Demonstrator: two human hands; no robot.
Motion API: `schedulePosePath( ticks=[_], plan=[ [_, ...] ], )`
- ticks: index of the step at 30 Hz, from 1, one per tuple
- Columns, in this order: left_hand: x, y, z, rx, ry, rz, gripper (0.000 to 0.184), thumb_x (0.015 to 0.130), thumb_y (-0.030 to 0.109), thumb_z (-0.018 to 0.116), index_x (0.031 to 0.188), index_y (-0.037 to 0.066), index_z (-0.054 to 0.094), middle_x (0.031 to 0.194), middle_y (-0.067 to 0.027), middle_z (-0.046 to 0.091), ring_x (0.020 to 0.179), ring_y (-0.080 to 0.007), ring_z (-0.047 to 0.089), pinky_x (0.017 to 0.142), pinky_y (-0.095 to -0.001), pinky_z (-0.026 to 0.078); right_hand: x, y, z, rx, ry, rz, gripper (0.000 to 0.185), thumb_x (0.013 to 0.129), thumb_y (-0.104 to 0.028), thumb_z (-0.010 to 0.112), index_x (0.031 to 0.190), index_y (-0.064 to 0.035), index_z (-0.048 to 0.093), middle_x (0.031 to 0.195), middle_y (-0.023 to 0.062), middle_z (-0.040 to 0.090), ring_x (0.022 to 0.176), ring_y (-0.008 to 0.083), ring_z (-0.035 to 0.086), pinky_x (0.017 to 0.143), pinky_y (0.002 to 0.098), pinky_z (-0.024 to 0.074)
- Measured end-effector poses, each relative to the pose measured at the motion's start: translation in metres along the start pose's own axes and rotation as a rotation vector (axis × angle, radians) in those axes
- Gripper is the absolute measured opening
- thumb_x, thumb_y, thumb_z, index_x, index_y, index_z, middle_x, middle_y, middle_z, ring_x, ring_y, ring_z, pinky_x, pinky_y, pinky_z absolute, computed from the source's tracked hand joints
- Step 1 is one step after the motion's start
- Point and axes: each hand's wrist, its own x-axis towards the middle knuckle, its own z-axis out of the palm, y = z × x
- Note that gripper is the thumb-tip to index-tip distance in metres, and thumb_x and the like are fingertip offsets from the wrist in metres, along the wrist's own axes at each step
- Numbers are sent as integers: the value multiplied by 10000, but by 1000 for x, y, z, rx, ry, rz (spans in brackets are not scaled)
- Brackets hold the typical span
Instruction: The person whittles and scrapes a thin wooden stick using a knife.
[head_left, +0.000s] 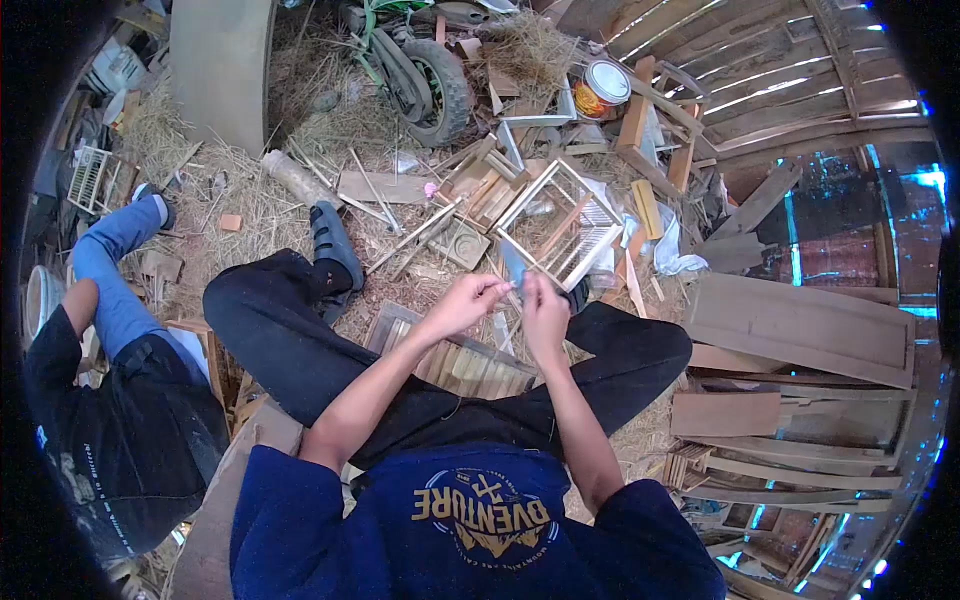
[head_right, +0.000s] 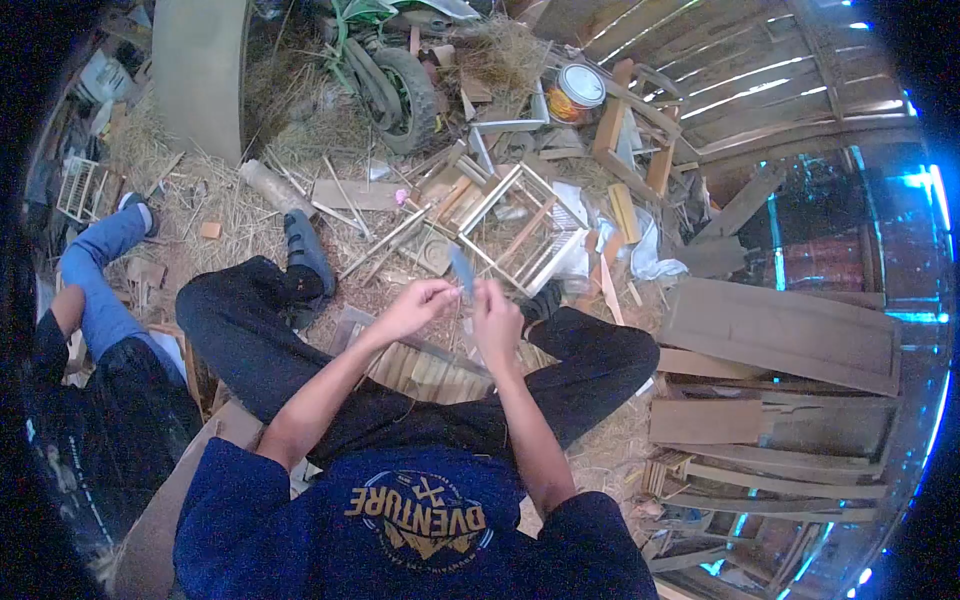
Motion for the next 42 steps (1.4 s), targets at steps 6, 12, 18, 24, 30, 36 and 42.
schedulePosePath(
  ticks=[6,12,18,24,30,36,42],
  plan=[
    [-4,8,-3,164,42,47,329,1005,271,580,876,-19,667,602,-11,502,580,-83,449,537,-313,397,-10,-5,7,-48,-77,-60,293,1031,-311,509,956,-51,621,673,227,599,627,438,610,532,477,434],
    [-6,13,-2,133,41,17,331,1010,260,569,864,-26,653,612,-11,509,589,-85,443,546,-308,395,-9,-6,8,3,-64,22,249,1028,-275,507,969,-54,604,692,238,601,661,445,626,559,508,437],
    [-4,-2,-4,209,63,76,320,1011,253,575,862,-21,649,628,27,496,608,-62,440,542,-281,381,-15,-1,12,82,-141,25,248,1039,-272,472,994,-50,574,695,253,591,688,469,615,572,521,432],
    [-8,17,-3,179,53,33,302,1000,235,587,862,-26,646,610,9,476,599,-73,420,534,-300,368,-12,-11,0,185,-223,80,317,1052,-308,441,1011,-18,562,683,253,557,671,468,595,589,495,424],
    [-6,15,-2,145,73,59,326,998,252,583,846,-32,634,587,-24,459,584,-94,409,532,-325,370,-9,-12,-4,258,-283,95,369,1056,-341,443,992,5,554,693,211,526,618,312,531,626,423,433],
    [-7,16,-3,173,56,40,299,995,241,587,880,-30,640,602,-16,466,588,-87,408,539,-316,371,-6,-5,-2,350,-340,84,356,1044,-329,494,966,10,569,715,106,529,679,157,495,644,353,431],
    [-7,12,-4,111,49,53,260,994,226,591,962,-22,661,634,9,485,609,-75,425,547,-306,375,-4,8,0,509,-449,134,341,1038,-330,534,954,-5,592,770,-14,511,714,68,447,632,272,399]
  ],
)
